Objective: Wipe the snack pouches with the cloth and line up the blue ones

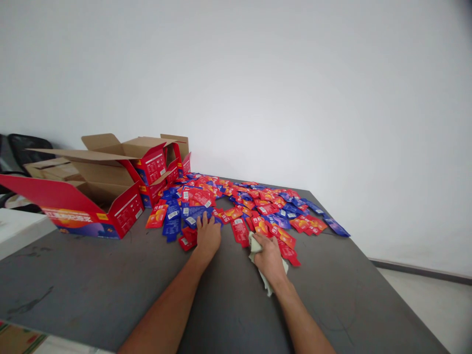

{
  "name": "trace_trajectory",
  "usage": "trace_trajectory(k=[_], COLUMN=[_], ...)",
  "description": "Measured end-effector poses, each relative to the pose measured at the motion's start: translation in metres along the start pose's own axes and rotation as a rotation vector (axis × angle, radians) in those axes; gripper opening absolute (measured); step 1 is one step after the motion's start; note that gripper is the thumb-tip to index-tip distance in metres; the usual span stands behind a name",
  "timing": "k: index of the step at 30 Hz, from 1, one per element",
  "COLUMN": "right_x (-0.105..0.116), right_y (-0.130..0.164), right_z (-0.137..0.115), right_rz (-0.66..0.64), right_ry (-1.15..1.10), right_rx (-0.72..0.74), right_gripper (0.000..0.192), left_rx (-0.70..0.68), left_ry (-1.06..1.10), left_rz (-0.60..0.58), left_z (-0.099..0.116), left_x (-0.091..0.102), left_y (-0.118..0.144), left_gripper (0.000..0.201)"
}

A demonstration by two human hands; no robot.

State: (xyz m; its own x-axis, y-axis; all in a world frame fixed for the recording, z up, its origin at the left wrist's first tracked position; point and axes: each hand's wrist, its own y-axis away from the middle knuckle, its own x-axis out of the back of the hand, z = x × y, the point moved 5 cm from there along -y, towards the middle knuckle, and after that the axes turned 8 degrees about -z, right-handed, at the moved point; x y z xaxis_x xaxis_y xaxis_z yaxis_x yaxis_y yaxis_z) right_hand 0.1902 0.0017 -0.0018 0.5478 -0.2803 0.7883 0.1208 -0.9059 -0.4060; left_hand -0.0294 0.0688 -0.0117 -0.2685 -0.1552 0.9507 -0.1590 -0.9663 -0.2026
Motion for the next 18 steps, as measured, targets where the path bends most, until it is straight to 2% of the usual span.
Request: trace_trajectory(k=[3, 7, 10, 16, 18], right_x=[0.001, 0.005, 0.008, 0.007, 0.007], right_y=[0.001, -0.001, -0.001, -0.002, -0.002], right_z=[0.005, 0.004, 0.003, 0.004, 0.002], right_rz=[0.059, 0.051, 0.043, 0.035, 0.026], right_ry=[-0.024, -0.043, -0.032, -0.008, -0.013], right_rx=[0.007, -0.018, -0.034, -0.042, -0.03], right_gripper=[0.071, 0.071, 0.069, 0.066, 0.067], left_rx=[-0.004, -0.228, -0.337, -0.389, -0.362], left_ry=[0.115, 0.362, 0.473, 0.453, 0.415], left_rz=[0.023, -0.143, -0.222, -0.201, -0.189], left_z=[0.008, 0.042, 0.062, 0.077, 0.078], left_x=[0.001, -0.017, -0.029, -0.023, -0.022], left_y=[0.002, 0.006, 0.009, 0.013, 0.014], left_gripper=[0.039, 0.05, 0.044, 0.032, 0.025])
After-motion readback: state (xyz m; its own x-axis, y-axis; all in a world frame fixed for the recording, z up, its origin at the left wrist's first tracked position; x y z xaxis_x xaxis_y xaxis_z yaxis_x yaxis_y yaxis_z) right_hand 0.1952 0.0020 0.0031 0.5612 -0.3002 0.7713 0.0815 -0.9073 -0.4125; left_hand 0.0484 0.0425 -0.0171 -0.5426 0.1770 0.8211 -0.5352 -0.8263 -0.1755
